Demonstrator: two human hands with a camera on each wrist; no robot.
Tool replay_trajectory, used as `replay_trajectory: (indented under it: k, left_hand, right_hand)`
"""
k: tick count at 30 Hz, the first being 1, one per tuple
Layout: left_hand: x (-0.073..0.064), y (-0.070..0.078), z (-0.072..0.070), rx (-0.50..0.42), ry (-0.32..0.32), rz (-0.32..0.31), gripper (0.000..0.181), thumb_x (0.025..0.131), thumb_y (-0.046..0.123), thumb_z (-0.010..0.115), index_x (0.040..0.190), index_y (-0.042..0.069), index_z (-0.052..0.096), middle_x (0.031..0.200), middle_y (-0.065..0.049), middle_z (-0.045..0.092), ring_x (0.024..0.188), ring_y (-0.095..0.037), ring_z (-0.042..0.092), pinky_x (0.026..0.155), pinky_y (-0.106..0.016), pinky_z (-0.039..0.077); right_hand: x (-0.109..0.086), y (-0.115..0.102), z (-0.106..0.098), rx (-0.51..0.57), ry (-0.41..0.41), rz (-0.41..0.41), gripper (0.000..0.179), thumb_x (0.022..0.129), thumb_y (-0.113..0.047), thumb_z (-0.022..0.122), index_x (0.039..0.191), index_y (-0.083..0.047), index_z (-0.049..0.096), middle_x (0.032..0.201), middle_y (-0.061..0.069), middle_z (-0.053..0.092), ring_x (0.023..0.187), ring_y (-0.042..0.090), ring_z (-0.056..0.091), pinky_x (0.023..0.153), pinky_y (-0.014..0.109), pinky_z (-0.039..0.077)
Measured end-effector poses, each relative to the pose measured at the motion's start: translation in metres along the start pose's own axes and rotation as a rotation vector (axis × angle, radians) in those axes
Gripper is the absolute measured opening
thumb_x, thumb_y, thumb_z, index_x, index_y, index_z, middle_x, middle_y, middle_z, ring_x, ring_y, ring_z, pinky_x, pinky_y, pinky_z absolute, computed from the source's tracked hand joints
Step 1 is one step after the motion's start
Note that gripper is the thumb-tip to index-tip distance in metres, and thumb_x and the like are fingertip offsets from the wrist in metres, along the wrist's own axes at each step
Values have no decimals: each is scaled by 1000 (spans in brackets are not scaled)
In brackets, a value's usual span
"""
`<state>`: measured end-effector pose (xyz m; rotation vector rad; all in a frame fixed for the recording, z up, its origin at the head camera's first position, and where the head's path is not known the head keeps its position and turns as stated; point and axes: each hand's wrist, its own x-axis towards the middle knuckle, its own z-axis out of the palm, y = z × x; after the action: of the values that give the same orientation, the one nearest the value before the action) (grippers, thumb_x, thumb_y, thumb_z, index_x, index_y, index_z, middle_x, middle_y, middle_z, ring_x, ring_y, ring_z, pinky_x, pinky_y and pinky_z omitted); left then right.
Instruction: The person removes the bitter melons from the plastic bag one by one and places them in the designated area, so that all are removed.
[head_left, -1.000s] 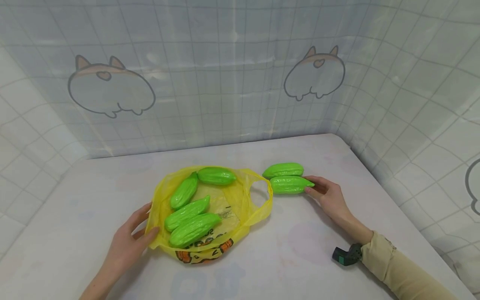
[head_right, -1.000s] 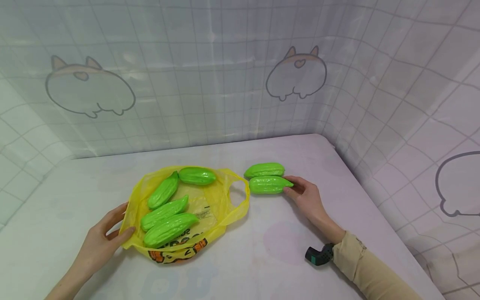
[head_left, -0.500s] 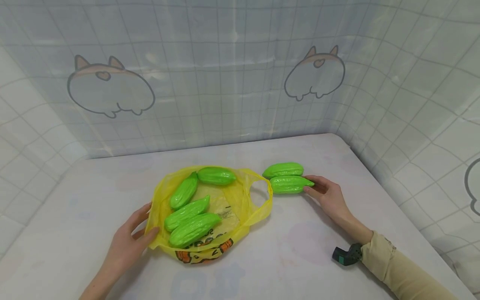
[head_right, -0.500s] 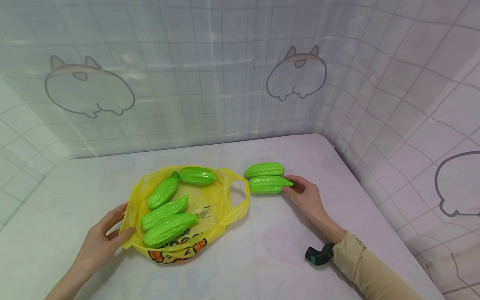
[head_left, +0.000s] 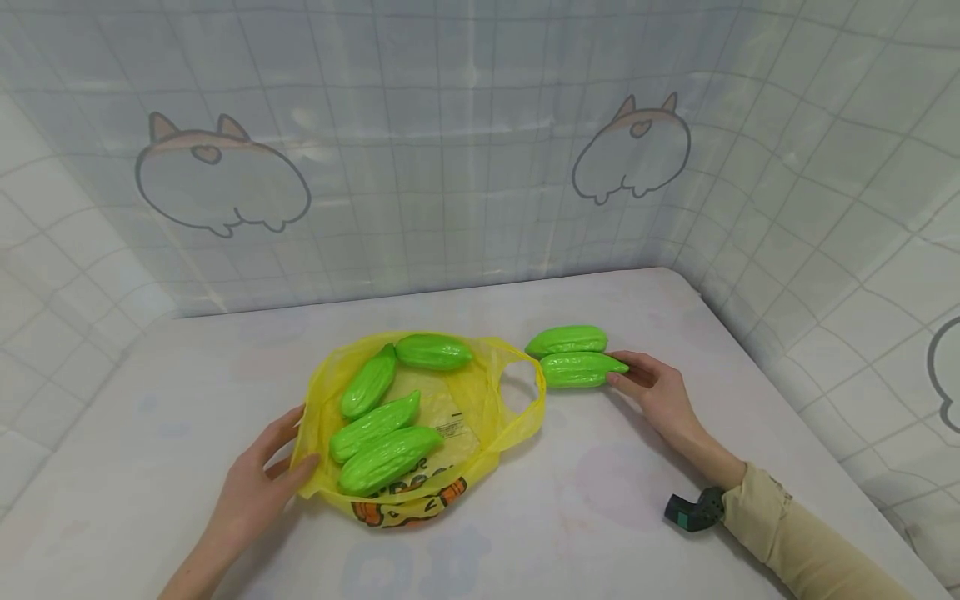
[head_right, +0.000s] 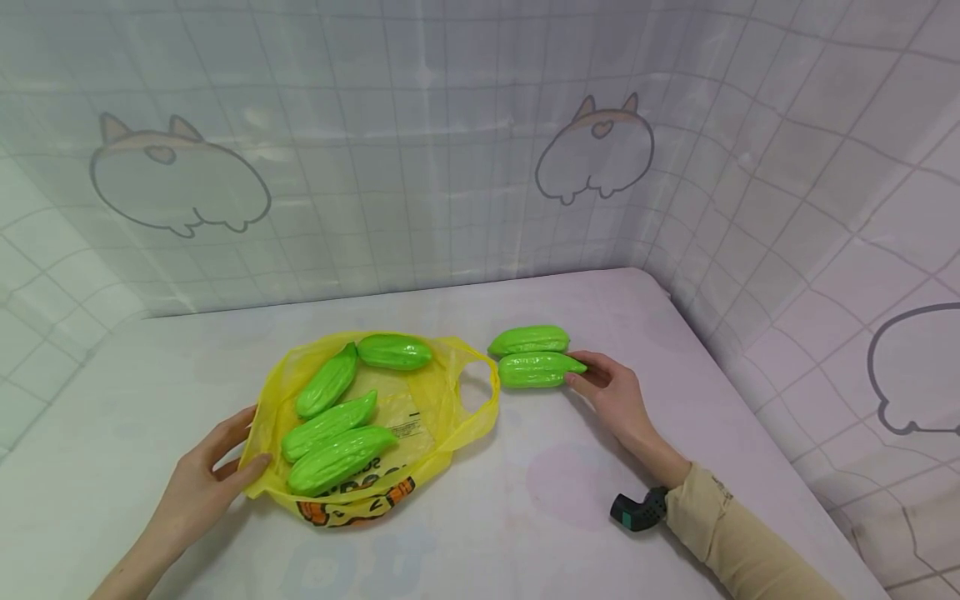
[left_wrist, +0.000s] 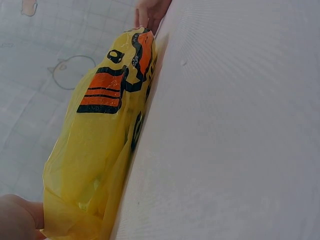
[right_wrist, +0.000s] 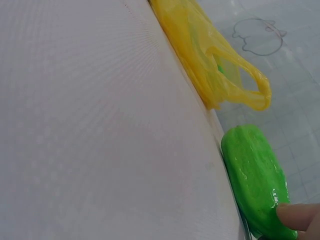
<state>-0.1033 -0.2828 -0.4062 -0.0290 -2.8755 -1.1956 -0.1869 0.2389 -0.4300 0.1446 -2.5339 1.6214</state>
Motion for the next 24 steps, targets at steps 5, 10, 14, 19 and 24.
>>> replay_trajectory:
  k: [5, 10, 14, 19, 24]
  left_hand:
    - [0, 1, -1, 5, -2, 1, 71, 98, 29, 65, 157, 13, 30, 155, -22, 39, 138, -45, 41, 101, -53, 50]
    - [-1, 2, -2, 4, -11, -10, 72, 98, 29, 65, 158, 13, 29, 156, -22, 38, 139, -45, 40, 102, -54, 49]
    - [-1, 3, -3, 3, -12, -13, 71, 98, 30, 65, 158, 14, 29, 156, -22, 38, 139, -45, 40, 102, -53, 49]
    - [-2, 4, -4, 6, -12, -11, 71, 98, 31, 65, 158, 15, 29, 156, -22, 38, 139, -44, 40, 101, -48, 52]
    - [-1, 5, -4, 13, -16, -16, 72, 98, 32, 65, 158, 15, 29, 156, -21, 38, 138, -44, 41, 101, -49, 52]
  right_hand:
    - [0, -1, -1, 10, 1, 6, 49, 94, -30, 71, 135, -5, 59, 137, 10, 61, 120, 8, 59, 92, 7, 50]
    - [-1, -2, -1, 22, 3, 7, 49, 94, -30, 72, 134, -5, 60, 137, 11, 61, 115, -1, 58, 92, 7, 50]
    - [-1, -2, -2, 35, 3, 6, 50, 94, -30, 71, 135, -5, 60, 138, 12, 61, 113, -5, 57, 92, 7, 50]
    - [-2, -1, -2, 55, 14, -7, 47, 94, -29, 71, 134, -5, 60, 137, 13, 60, 112, -6, 57, 93, 7, 50]
    - [-3, -2, -4, 57, 44, -31, 43, 95, -26, 70, 132, -6, 62, 135, 14, 62, 114, -3, 58, 93, 7, 50]
